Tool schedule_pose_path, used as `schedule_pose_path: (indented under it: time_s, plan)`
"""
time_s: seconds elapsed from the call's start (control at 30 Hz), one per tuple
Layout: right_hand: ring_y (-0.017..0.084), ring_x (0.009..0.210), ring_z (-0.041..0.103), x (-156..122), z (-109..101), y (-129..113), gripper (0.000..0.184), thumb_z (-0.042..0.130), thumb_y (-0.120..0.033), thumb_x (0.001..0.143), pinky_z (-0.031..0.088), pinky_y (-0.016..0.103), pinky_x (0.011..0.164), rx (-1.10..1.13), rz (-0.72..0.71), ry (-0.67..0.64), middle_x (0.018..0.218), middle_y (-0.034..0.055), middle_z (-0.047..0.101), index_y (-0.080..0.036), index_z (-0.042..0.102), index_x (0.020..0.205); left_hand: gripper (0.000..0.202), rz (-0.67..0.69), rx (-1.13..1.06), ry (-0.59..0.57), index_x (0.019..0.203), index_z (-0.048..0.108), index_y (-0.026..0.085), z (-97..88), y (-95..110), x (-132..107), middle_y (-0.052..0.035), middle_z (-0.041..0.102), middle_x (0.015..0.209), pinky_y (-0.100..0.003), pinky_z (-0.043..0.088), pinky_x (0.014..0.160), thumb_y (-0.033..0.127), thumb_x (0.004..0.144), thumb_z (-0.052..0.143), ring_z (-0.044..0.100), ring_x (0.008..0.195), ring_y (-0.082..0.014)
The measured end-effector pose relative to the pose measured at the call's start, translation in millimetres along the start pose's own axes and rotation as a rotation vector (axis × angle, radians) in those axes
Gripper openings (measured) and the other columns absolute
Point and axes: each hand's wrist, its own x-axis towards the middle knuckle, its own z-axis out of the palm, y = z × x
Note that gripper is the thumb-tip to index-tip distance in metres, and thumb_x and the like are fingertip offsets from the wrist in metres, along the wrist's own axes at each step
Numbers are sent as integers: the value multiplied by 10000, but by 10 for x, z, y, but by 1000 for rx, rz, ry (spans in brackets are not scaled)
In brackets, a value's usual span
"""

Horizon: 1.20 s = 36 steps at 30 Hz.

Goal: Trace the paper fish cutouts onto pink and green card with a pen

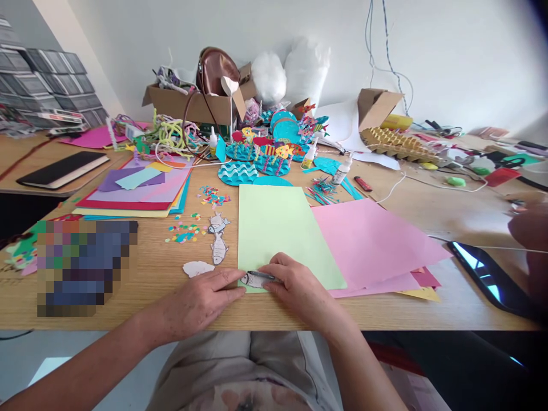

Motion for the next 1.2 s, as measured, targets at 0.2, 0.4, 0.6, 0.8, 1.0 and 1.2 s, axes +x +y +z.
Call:
schedule_pose_path:
  time_s: [0.2,0.4,0.6,0.8,1.0,1.2]
  plan:
    - [164,835,599,-1,-20,-30,264,547,-96,822,435,261,756,-13,4,-6,961,59,592,-189,684,1028,324,-2,-17,5,1147,601,148,-10,0,18,-125,568,1220,-313,467,960,119,932,360,527,1137,-196]
    - [182,857,601,-13,-50,-42,267,554,-126,827,442,283,773,-17,-1,-17,976,70,594,-180,662,1065,288,-10,-47,-45,1063,614,149,-57,7,76,-114,582,1169,-313,479,893,123,932,359,549,1053,-199]
    - [172,849,568,-108,-157,-18,314,378,-226,943,451,299,753,228,-89,240,950,86,587,-146,569,1179,348,-18,-48,-59,1227,499,163,-3,-9,131,-98,594,1103,-323,471,878,95,931,329,537,1019,-197]
    - [89,608,532,-167,-118,-47,373,386,-183,925,455,246,566,639,-189,564,918,9,544,-303,440,1274,309,8,-72,-49,1142,544,124,43,-30,182,-99,603,999,-333,470,832,106,940,312,525,932,-203]
    - [158,775,614,-221,-173,-29,212,445,-270,910,488,296,674,1032,-155,395,848,37,619,-241,623,1023,252,-4,-94,-58,1060,592,144,21,-77,245,-88,584,1124,-338,441,905,120,943,370,503,1035,-196]
    - [139,679,522,-211,-158,86,230,622,-385,789,430,263,628,917,-91,206,727,3,564,-215,606,944,303,60,-226,-36,988,624,142,39,-184,357,-81,637,1067,-309,454,894,61,926,338,544,1012,-173]
